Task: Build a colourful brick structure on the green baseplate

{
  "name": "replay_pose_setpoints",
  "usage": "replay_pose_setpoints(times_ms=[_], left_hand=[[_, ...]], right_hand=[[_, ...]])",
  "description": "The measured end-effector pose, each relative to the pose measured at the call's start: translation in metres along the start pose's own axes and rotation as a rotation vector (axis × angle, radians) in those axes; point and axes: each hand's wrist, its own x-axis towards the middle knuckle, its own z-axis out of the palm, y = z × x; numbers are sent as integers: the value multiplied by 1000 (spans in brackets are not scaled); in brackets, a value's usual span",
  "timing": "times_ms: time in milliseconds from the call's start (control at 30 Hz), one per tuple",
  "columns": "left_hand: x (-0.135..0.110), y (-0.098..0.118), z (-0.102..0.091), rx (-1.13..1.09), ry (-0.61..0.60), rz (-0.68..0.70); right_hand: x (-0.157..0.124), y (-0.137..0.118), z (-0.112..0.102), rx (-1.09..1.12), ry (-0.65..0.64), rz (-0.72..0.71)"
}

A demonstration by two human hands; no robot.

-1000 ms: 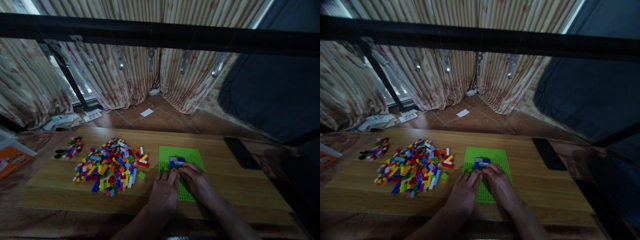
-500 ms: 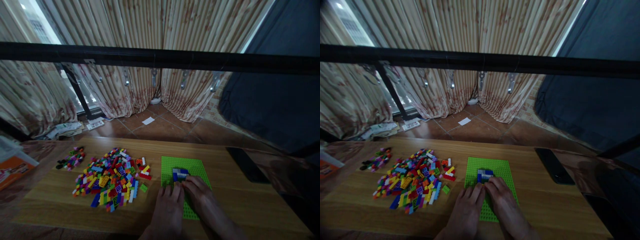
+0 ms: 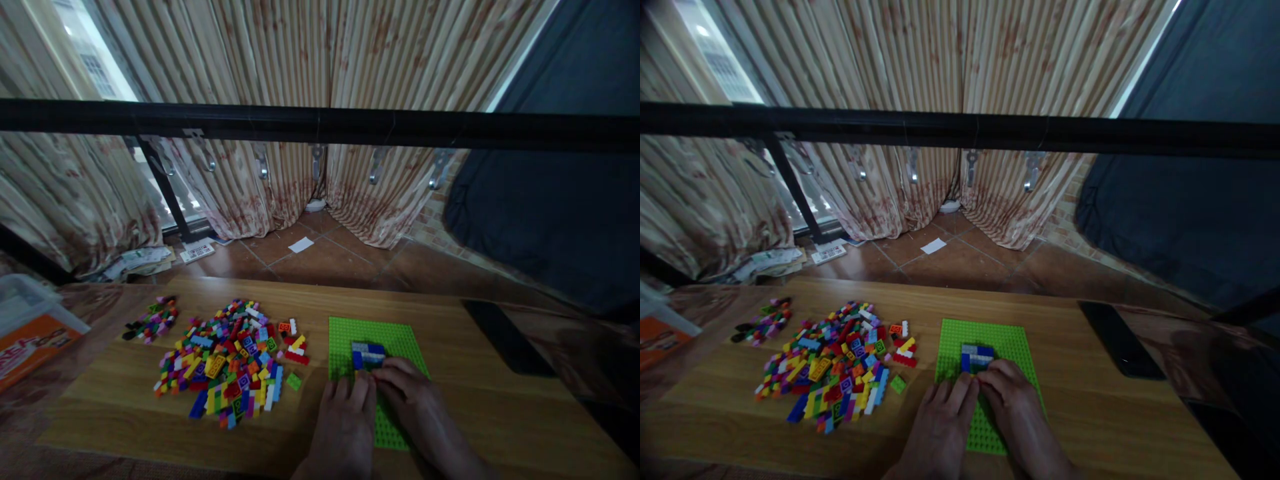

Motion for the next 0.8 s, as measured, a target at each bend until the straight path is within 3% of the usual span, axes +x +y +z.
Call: replay_pose_setpoints(times_ms=[400,800], left_hand=[[-2,-1,1,77,-2,8],[0,4,-5,113,-58,-13]], right_hand=[[1,-11,-15,119,-18,205],[-1,4,-33,134,160,283]])
